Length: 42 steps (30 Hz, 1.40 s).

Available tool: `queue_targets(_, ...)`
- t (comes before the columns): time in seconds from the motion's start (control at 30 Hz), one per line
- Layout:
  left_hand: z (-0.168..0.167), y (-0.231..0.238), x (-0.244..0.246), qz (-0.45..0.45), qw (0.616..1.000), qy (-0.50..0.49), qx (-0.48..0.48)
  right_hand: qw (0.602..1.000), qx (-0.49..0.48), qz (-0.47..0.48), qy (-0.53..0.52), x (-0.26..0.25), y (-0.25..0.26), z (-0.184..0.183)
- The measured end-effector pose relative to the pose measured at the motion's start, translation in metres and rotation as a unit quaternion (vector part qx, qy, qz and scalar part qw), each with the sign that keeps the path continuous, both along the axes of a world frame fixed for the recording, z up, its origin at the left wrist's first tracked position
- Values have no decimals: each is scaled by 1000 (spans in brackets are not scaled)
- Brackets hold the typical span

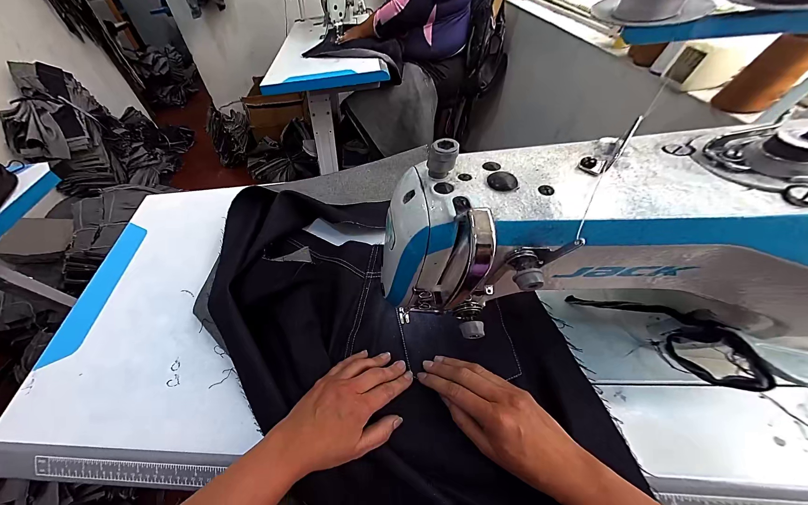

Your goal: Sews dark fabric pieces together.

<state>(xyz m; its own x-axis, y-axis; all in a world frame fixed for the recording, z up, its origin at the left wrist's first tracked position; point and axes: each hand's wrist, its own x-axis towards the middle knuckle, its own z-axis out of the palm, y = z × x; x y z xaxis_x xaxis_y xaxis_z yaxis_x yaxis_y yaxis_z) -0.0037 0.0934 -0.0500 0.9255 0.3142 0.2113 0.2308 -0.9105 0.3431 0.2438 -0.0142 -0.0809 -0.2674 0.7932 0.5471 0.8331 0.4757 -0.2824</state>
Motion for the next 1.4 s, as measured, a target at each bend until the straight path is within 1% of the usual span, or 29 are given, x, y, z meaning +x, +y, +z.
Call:
queue_targets(0.17,-5,12,4,-4,999,-11,31,1000,4,-12,-16,1,8,0)
queue_targets(0.43,-3,36,13,-15,998,-26,55,999,11,-28,-35,6,28,2)
queue_targets(0.63,-4,53,19,-25,997,-45,59,998,21,-45,-47,6,41,1)
queue_targets(0.83,-3,67,22,-35,997,-43,49,997,13,-53,-61,9,51,4)
queue_targets(1.13,-4,74,25,-43,996,-65,51,996,19,-70,-58,6,53,6)
queue_targets(1.23,-4,73,26,-41,995,-68,57,997,22,-73,-23,9,50,6)
queue_targets(1.3,-5,72,24,-41,995,-69,62,996,14,-79,46,12,50,10)
queue_targets(1.4,-6,72,23,-45,994,-73,70,982,-13,-88,165,22,48,13)
